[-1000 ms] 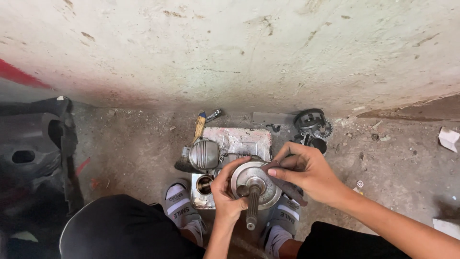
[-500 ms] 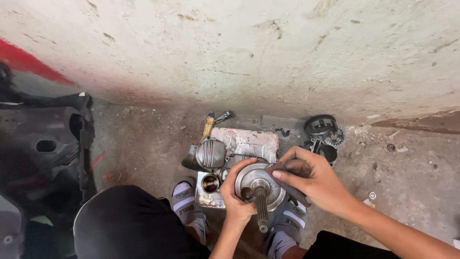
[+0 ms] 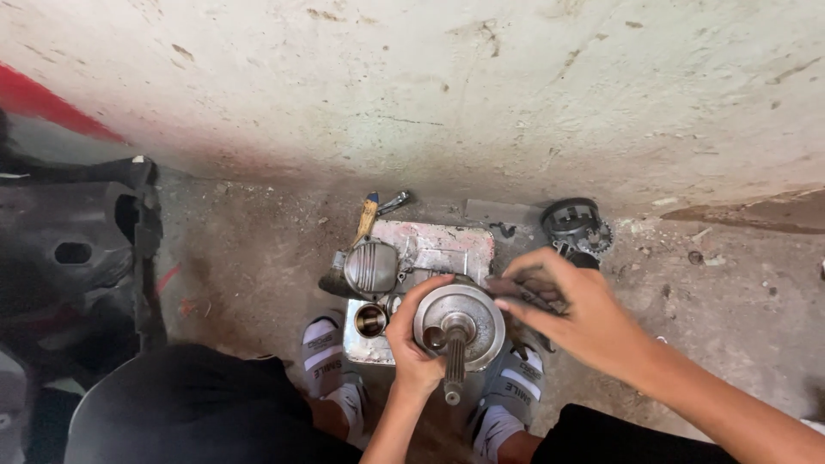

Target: The person sits on the floor of a repair shop and sands the edge of a circular metal engine component, holding the part against a small engine block while rubbing sandpaper around its rim by hand. They rotate the part and continue sanding different sections of the rim, with other engine parts scattered nearby.

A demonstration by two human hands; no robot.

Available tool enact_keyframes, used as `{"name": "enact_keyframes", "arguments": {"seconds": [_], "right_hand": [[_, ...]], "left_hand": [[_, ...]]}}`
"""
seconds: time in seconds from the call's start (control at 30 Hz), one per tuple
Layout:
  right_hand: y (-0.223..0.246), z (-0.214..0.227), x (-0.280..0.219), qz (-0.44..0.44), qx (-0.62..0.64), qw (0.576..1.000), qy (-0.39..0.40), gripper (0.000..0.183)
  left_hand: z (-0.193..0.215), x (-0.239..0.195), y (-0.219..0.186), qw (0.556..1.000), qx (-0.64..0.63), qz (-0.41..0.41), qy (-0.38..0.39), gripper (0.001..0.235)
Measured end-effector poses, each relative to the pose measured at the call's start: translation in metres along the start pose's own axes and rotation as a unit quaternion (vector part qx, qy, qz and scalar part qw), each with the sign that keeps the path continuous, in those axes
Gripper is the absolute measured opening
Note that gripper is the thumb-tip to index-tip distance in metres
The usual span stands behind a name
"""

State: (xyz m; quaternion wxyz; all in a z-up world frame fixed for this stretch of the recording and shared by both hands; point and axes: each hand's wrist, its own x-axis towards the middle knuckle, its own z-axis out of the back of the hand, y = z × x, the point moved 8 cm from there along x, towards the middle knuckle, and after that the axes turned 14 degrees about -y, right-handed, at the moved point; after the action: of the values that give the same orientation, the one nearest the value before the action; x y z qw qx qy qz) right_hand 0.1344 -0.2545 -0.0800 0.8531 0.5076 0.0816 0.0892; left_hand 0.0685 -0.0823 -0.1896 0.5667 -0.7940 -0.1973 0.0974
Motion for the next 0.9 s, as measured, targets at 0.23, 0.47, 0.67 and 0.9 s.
{"name": "enact_keyframes", "arguments": {"seconds": [0.23,0.47,0.67,0.9], "right_hand": [[0.040,-0.002,-0.009,0.208,-0.056,0.975,0.053,0.034],[0.035,-0.002,-0.017,0.267,-0.081,0.959,0.056,0.037],[0.028,0.005,-0.015,0.200,-0.041,0.978,0.050,0.035],[0.028,-0.001,-0.018,0.225,-0.083,0.969,0.056,0.032]], "left_hand": [[-0.001,0.000,-0.004,0.998,-0.045,-0.017,0.030,0.099],[-0.001,-0.001,-0.004,0.999,-0.029,-0.009,0.023,0.098],[-0.005,0.003,-0.011,0.999,-0.037,0.006,0.031,0.095],[-0.010,0.005,-0.013,0.994,-0.083,0.028,0.061,0.109]]}}
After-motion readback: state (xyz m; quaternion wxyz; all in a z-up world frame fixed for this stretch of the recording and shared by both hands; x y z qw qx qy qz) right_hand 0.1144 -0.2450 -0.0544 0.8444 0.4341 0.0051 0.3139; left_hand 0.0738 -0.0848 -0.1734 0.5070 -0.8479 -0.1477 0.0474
